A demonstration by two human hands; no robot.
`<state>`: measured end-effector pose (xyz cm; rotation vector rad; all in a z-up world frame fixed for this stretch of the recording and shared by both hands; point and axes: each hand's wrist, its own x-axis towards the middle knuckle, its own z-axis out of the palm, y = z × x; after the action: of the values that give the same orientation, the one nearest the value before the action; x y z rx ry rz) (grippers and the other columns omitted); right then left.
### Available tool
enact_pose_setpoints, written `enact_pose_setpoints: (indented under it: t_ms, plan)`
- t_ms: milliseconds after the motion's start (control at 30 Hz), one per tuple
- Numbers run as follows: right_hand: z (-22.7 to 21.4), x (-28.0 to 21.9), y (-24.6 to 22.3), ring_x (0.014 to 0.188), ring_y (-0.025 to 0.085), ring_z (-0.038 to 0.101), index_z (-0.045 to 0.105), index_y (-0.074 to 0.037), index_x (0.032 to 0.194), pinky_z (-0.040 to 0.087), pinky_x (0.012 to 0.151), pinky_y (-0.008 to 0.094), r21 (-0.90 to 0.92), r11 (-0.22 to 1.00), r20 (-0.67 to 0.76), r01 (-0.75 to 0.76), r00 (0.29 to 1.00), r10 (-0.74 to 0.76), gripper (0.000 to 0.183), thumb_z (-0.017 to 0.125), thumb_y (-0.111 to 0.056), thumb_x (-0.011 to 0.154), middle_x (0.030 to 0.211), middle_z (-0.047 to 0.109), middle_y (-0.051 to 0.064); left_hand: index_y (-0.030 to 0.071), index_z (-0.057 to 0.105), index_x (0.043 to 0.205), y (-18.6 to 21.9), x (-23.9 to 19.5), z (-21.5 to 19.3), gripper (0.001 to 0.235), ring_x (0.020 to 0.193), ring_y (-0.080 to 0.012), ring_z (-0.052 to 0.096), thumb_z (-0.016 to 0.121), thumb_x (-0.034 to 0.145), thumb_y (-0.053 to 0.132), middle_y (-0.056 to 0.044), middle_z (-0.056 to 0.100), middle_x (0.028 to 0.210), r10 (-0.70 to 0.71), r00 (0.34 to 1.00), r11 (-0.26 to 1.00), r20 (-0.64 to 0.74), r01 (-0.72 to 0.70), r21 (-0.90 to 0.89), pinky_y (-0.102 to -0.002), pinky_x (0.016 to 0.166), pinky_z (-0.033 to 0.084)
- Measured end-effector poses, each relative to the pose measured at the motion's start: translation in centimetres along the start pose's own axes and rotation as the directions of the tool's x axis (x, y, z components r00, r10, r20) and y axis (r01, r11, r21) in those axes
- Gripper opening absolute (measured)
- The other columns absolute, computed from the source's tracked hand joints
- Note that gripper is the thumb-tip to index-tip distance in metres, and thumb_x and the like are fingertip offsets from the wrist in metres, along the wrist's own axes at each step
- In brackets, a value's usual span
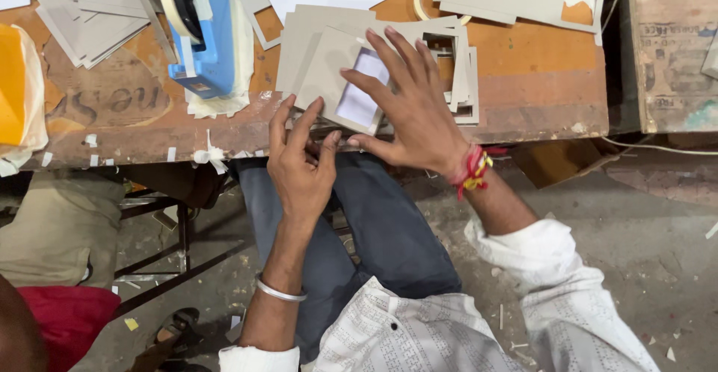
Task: The person assembles small photo frames by inserting white paper into beige cardboard frames and securing them with adhesive tape. The person repeatedly picks up frames and paper, aligns them, and applies tape to the edges, stacking completed units on the table.
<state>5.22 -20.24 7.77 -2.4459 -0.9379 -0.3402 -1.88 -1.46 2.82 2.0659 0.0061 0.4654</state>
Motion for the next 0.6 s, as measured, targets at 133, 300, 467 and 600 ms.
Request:
enact_pose_setpoints:
  t_ms: [133, 300, 467, 600]
  plan:
    - [1.4, 1.6, 1.9, 0.149, 0.047, 0.025, 0.056, -0.022, 0.147, 0.018, 0.119, 0.067, -0.008, 0.998, 0.144, 0.054, 0.988, -0.053, 0.081, 0.08, -0.061, 0.081, 0.162, 0.031, 0.024, 0.009, 0.067, 0.137, -0.7, 0.2, -0.1, 0.042, 0.088, -0.0135, 0.067, 0.077, 0.097, 0.002, -0.01, 0.066, 0.134, 0.057, 0.997, 0.998, -0.056, -0.059, -0.029, -0.026, 0.069, 0.053]
    - [2.4, 1.1, 3.8, 0.147, 0.041, 0.038, 0.065, -0.021, 0.138, 0.029, 0.12, 0.059, 0.07, 0.996, 0.117, 0.062, 0.991, -0.07, 0.067, 0.082, -0.05, 0.081, 0.162, 0.041, 0.017, 0.006, 0.073, 0.124, -1.2, 0.6, -0.4, 0.031, 0.08, -0.0114, 0.068, 0.079, 0.095, 0.002, -0.008, 0.076, 0.11, -0.026, 0.997, 0.997, -0.067, 0.021, -0.072, -0.025, 0.066, 0.053]
    - [3.0, 0.8, 4.5, 0.144, 0.041, 0.038, 0.068, -0.019, 0.132, 0.03, 0.117, 0.058, 0.079, 0.992, 0.095, 0.097, 0.99, -0.104, 0.063, 0.084, -0.05, 0.079, 0.161, 0.042, 0.018, 0.004, 0.077, 0.114, -1.7, 1.4, -0.3, 0.025, 0.082, -0.0106, 0.069, 0.083, 0.09, 0.002, -0.008, 0.075, 0.104, -0.004, 0.997, 0.996, -0.076, -0.003, -0.092, -0.024, 0.067, 0.053]
    - [3.2, 0.6, 5.0, 0.148, 0.043, 0.036, 0.068, -0.018, 0.131, 0.029, 0.119, 0.059, 0.101, 0.988, 0.117, 0.114, 0.985, -0.126, 0.059, 0.082, -0.05, 0.083, 0.164, 0.04, 0.019, 0.005, 0.077, 0.112, -2.5, 1.3, 0.0, 0.023, 0.084, -0.0108, 0.07, 0.082, 0.091, -0.001, -0.008, 0.076, 0.104, 0.019, 0.996, 0.987, -0.084, -0.032, -0.155, -0.024, 0.068, 0.055]
